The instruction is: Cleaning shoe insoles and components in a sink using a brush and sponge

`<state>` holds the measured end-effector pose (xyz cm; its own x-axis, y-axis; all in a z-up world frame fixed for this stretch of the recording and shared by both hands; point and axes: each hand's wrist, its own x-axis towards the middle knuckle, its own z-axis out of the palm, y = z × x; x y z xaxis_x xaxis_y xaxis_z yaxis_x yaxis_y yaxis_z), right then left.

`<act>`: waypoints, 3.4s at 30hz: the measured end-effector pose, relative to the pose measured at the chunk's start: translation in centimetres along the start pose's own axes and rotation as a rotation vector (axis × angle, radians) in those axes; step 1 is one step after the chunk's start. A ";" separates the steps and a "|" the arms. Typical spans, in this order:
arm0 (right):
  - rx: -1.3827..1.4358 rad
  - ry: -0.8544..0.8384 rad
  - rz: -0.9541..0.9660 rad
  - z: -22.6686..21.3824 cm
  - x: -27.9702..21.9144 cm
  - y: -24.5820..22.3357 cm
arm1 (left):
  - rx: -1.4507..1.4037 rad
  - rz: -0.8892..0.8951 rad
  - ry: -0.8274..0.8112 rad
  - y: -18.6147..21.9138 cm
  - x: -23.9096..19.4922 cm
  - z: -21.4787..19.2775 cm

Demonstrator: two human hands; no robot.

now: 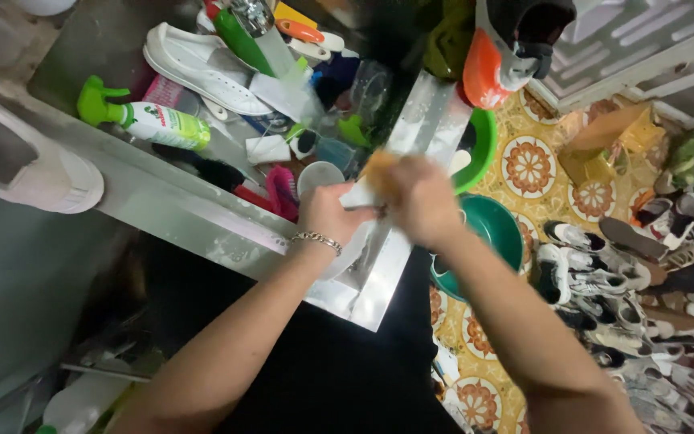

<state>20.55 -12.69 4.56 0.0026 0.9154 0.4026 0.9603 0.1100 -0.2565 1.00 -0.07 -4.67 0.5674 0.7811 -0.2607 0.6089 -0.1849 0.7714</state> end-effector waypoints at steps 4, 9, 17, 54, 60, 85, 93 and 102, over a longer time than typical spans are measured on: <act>0.092 0.029 -0.020 -1.6 0.7 0.9 | 0.005 -0.016 -0.065 1.3 -0.4 -2.0; 0.050 -0.009 -0.048 -1.3 1.6 -3.2 | 0.031 -0.098 -0.086 4.4 -2.1 -4.0; -0.018 0.044 0.032 -1.1 1.0 -1.4 | 0.024 -0.055 -0.110 2.5 -0.7 -2.4; 0.084 0.063 -0.107 -2.6 3.3 -1.2 | -0.222 -0.087 -0.193 2.2 -0.1 -6.1; 0.193 -0.041 -0.023 -1.1 1.8 -5.0 | -0.076 -0.025 -0.131 1.3 -0.4 -4.0; 0.095 -0.015 -0.086 -1.5 1.3 -1.1 | -0.108 -0.110 -0.200 1.3 0.2 -4.9; 0.129 -0.038 0.008 -1.1 1.0 -4.1 | -0.093 -0.015 -0.067 4.8 -0.8 -5.9; -0.049 0.301 0.419 -3.0 5.6 4.1 | -0.332 -0.219 0.088 -2.0 5.2 -7.2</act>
<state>25.37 -8.26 8.34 0.4628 0.7242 0.5112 0.8716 -0.2665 -0.4115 -1.27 8.61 -3.43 0.3856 0.8316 -0.3996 0.4896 0.1826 0.8526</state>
